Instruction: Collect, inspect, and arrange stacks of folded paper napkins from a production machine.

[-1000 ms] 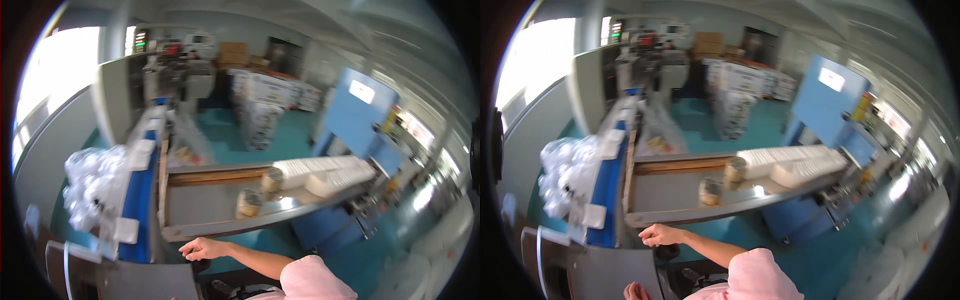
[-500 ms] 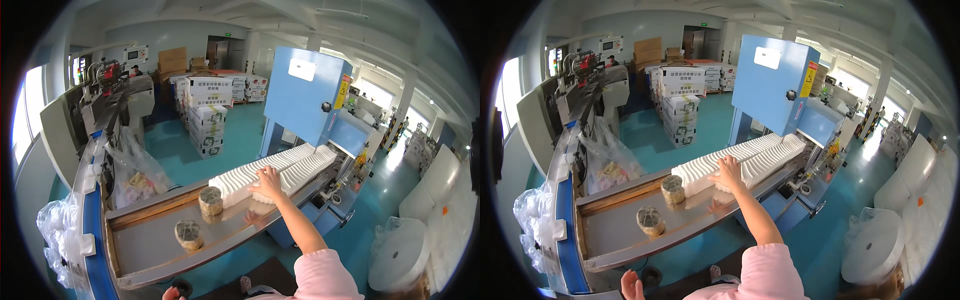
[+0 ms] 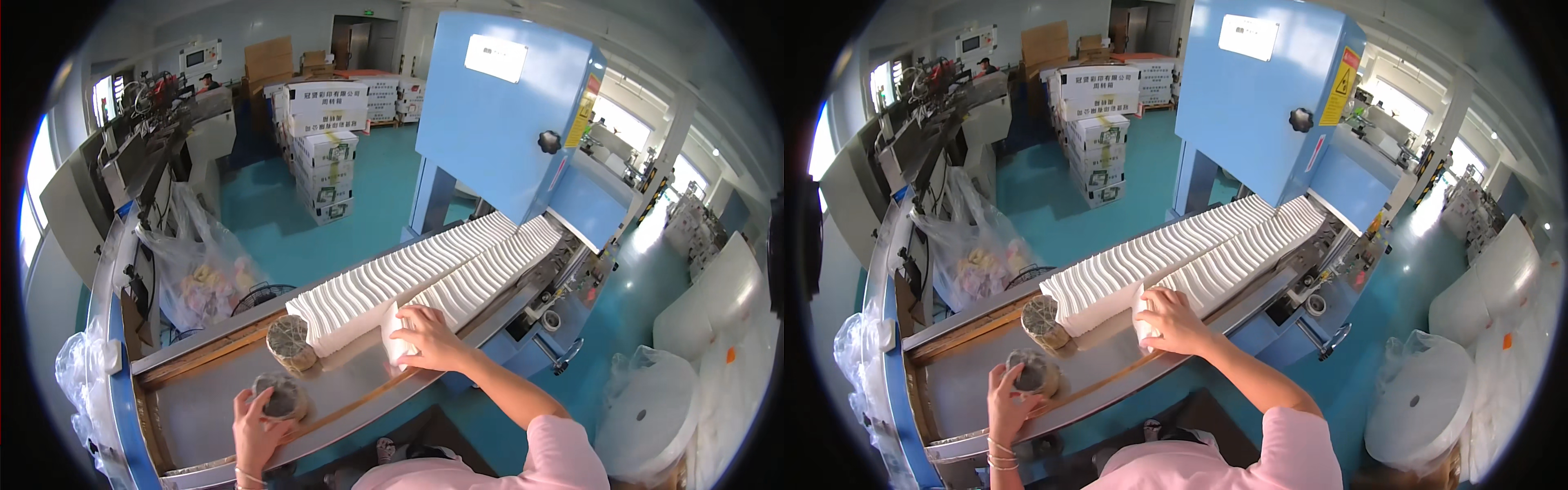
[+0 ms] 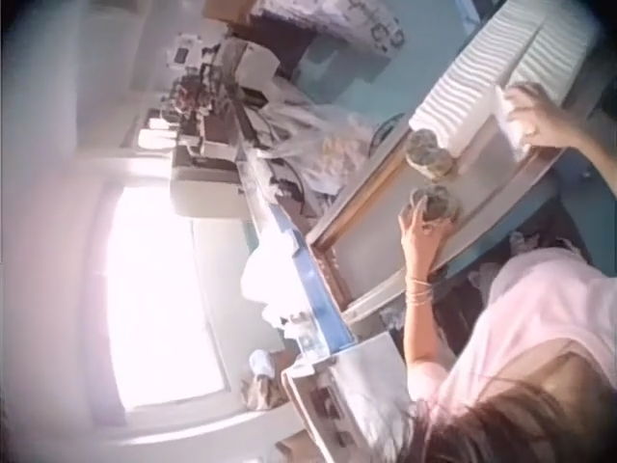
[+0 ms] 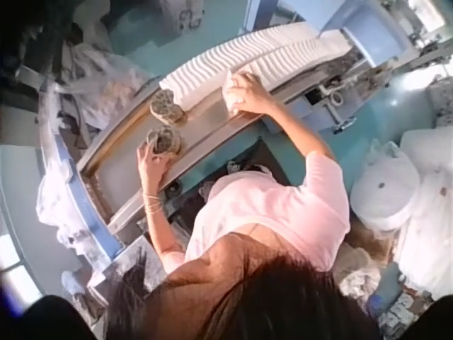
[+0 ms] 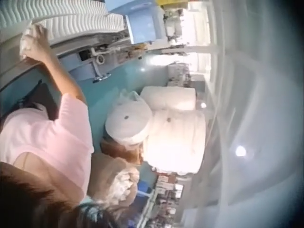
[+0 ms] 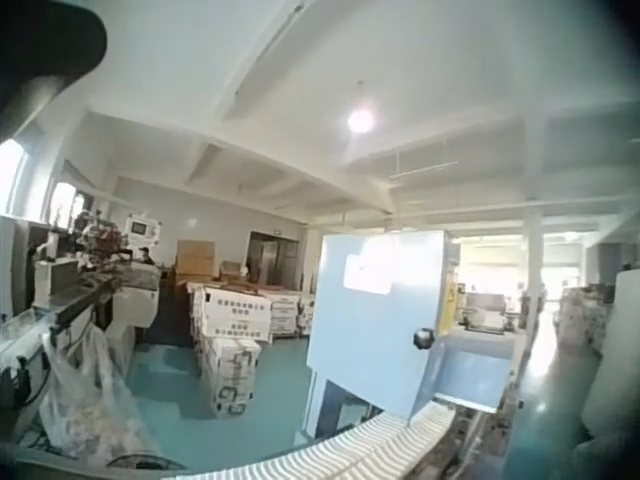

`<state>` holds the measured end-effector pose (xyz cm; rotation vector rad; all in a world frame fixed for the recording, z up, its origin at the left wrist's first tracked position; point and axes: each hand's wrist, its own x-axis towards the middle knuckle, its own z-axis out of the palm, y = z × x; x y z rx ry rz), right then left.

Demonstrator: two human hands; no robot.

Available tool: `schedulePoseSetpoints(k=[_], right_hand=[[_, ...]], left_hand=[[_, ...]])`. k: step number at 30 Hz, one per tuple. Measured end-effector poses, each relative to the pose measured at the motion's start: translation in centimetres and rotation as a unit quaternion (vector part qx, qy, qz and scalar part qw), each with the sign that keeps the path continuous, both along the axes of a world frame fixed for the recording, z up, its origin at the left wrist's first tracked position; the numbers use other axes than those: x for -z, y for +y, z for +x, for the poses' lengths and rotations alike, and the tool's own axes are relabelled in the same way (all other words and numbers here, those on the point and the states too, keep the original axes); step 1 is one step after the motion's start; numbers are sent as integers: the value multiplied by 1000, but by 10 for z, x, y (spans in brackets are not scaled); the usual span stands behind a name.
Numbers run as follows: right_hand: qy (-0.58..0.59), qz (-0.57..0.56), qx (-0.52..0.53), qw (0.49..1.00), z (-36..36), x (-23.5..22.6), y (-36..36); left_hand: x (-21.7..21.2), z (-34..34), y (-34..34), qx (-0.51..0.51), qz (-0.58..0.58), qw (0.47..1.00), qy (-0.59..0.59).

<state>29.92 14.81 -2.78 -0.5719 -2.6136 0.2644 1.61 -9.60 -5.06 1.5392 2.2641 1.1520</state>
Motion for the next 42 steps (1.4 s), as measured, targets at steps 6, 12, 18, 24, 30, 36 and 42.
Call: schedulePoseSetpoints(k=[6,12,18,24,30,36,42], right_hand=[[20,-8,46,999,14,13,-6],[14,-52,17,998,27,10,-7],[67,-34,14,997,30,18,-6],[72,-47,-17,996,32,14,-3],[135,-91,3,987,25,-2,4],[152,-44,70,985,24,-5,57],[192,19,281,940,54,7,163]], left_hand=[[-10,41,63,132,-24,991,-18],[-13,67,105,229,-26,973,-32],[-7,74,121,262,2,965,25],[-3,83,132,274,6,962,2],[2,114,150,247,44,966,-61],[-17,90,139,218,125,968,-19],[-13,-4,130,-7,112,988,109]])
